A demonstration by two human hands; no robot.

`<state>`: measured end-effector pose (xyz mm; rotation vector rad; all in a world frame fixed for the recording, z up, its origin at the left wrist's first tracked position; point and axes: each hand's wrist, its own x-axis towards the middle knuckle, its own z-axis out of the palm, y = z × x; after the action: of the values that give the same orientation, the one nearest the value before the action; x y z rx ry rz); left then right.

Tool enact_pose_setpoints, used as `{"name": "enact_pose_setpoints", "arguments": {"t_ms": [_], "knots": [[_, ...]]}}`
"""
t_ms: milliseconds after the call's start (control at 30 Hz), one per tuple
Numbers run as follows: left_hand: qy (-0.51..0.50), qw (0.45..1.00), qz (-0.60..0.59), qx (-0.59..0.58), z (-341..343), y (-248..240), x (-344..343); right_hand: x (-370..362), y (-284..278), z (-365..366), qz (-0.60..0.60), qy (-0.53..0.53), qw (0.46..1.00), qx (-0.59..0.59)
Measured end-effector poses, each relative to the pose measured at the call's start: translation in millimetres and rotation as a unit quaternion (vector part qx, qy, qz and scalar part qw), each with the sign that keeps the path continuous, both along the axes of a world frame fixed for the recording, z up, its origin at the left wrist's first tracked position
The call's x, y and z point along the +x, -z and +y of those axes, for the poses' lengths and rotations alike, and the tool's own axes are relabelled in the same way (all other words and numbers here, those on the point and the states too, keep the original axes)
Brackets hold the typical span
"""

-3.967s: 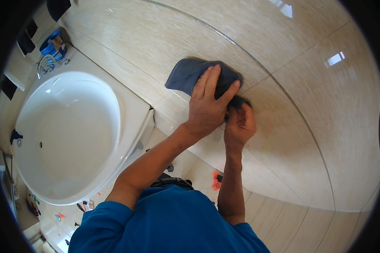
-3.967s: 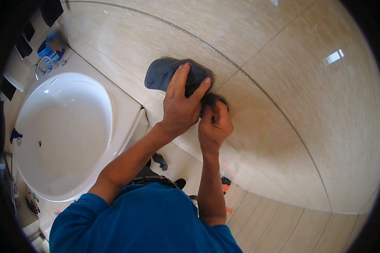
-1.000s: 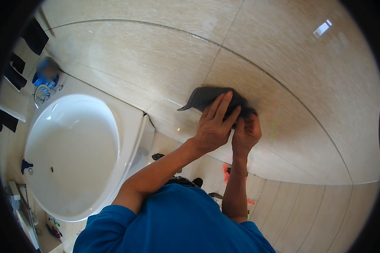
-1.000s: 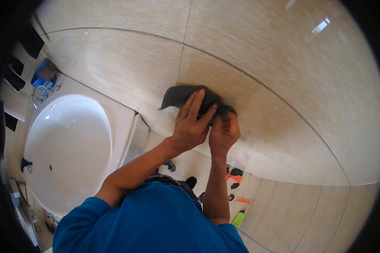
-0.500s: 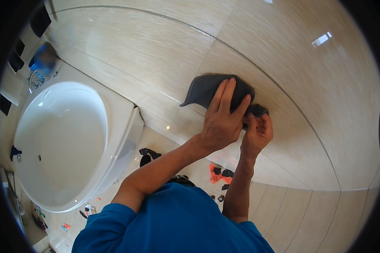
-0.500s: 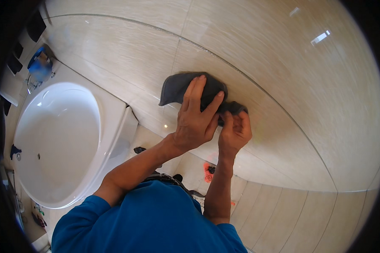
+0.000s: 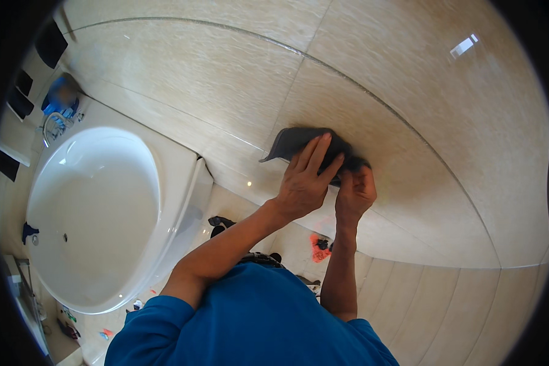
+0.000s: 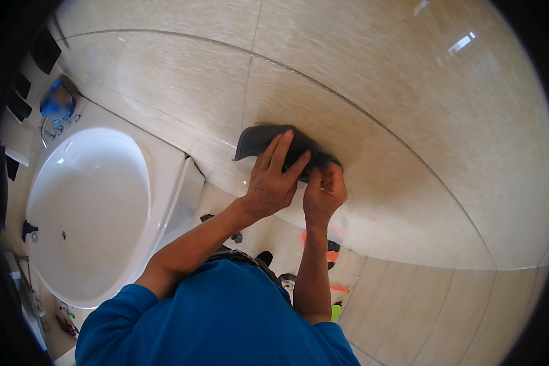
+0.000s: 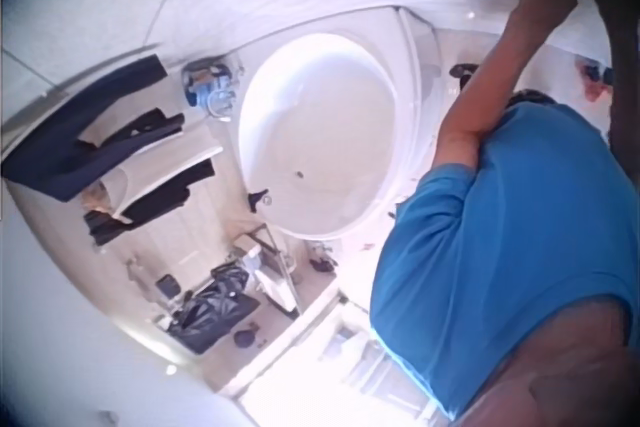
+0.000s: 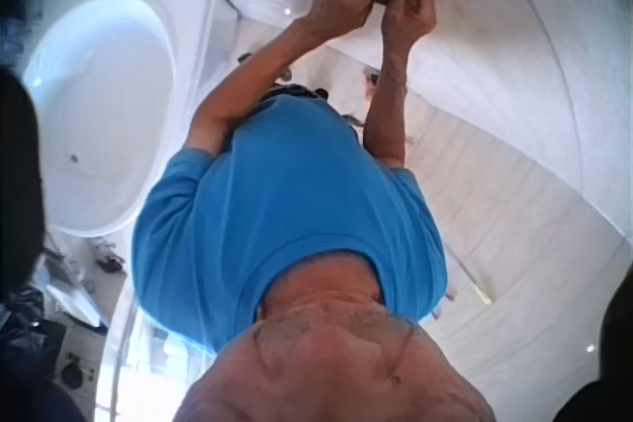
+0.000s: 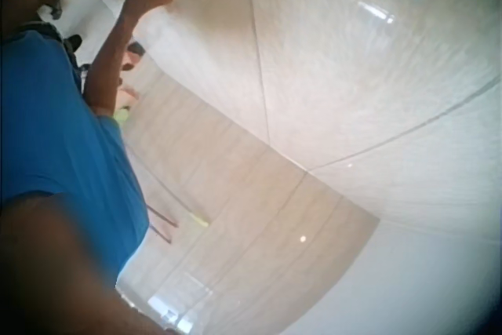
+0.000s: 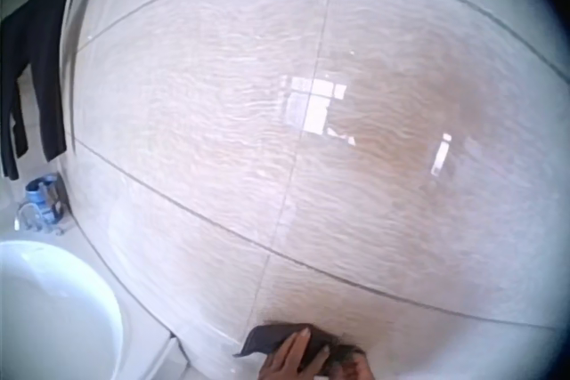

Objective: The person wipes the tiled wall and the rim of a white bathtub using a dark cloth. They move around the tub, cleaning different sections of the rim and the adjacent wall.

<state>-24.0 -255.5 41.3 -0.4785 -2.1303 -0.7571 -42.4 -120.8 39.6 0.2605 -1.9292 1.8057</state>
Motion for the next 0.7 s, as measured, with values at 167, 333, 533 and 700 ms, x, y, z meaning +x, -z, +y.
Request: {"name": "enact_pose_setpoints", "arguments": {"t_ms": [167,333,533,700], "knots": [[0.018,1.000,-0.004,-0.015,-8,7,5,2,24,-2,-0.021,0.003,1.000,-0.006],[0.027,0.999,0.013,0.026,-4,-4,7,0,25,10,-0.017,0.011,1.000,0.001],[0.034,0.998,0.032,0.049,10,-34,4,9,-27,29,0.006,0.032,0.997,-0.066],[0.037,0.996,0.039,0.074,27,-51,1,9,-45,43,0.027,0.011,0.997,-0.073]]}}
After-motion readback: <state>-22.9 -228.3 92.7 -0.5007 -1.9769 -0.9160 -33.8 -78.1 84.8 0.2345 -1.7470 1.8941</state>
